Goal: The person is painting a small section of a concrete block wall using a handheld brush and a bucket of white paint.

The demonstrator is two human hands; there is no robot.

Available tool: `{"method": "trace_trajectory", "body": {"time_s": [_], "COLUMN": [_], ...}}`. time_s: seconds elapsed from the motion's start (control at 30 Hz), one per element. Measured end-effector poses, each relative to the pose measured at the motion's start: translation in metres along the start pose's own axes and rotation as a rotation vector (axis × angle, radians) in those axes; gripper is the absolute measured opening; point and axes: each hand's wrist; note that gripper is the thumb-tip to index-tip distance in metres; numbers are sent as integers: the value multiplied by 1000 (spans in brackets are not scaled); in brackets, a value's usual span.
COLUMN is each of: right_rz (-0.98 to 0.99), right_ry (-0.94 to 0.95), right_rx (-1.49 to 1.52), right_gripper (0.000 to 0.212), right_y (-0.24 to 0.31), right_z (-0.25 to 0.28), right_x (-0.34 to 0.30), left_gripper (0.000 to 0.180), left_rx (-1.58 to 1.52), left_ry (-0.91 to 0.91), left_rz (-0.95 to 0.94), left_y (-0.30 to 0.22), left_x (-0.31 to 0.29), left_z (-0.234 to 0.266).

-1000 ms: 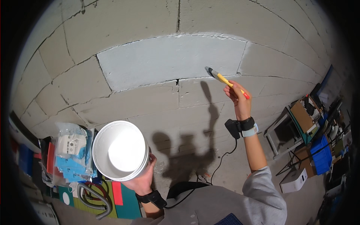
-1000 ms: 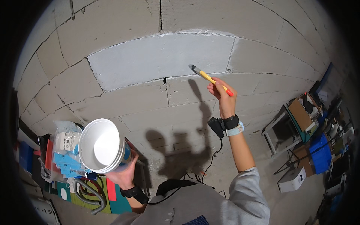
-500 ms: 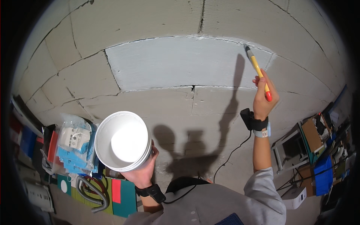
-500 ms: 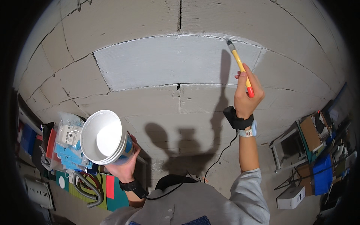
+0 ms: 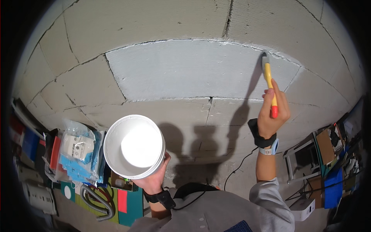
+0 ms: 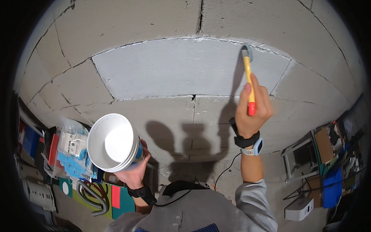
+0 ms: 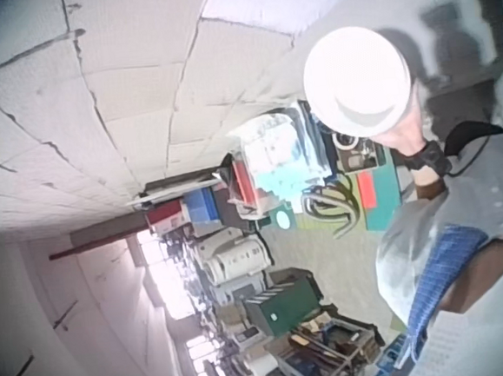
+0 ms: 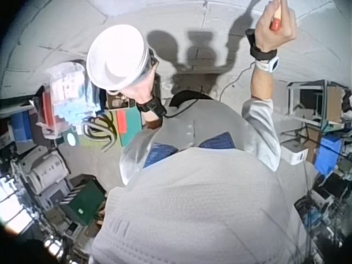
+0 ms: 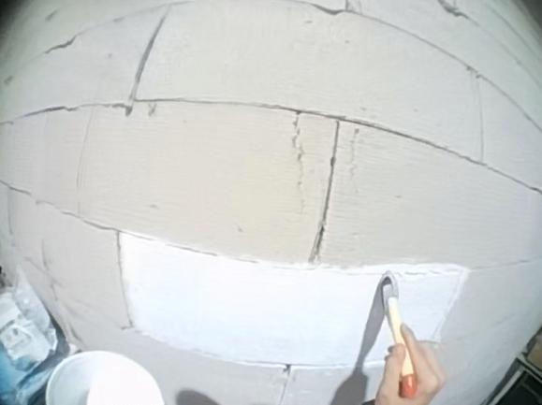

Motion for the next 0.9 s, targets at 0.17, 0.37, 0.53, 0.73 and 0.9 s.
{"method": "trace_trajectory", "body": {"time_s": [0.17,0.37,0.53,0.73,0.9], "right_rz": [83,136,2,76,133], "right_ry": [77,133,16,67,221], "right_rx": [-19,56,-80,-145,30], "right_gripper": [33,38,33,32,38], "right_y": [52,88,61,95,114], "right_z": [-42,-55,-32,-67,-71], "right_x": [-13,-27,-18,-31,-50], "left_gripper": [94,89,85,84,86], "left_rx": [46,50,78,203,282], "left_ry": [-41,-38,-15,28,91], "left_rz": [38,105,154,205,234], "left_y": [-19,-51,-72,-87,-95], "left_x": [14,34,49,62,66], "left_z": [1,-5,1,11,13]}}
Point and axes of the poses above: each hand's wrist, its own x-axis towards the middle knuckle, its own z-axis out of the back of the hand, y = z × x, and after that the axes turned 5 degrees about x, right-handed
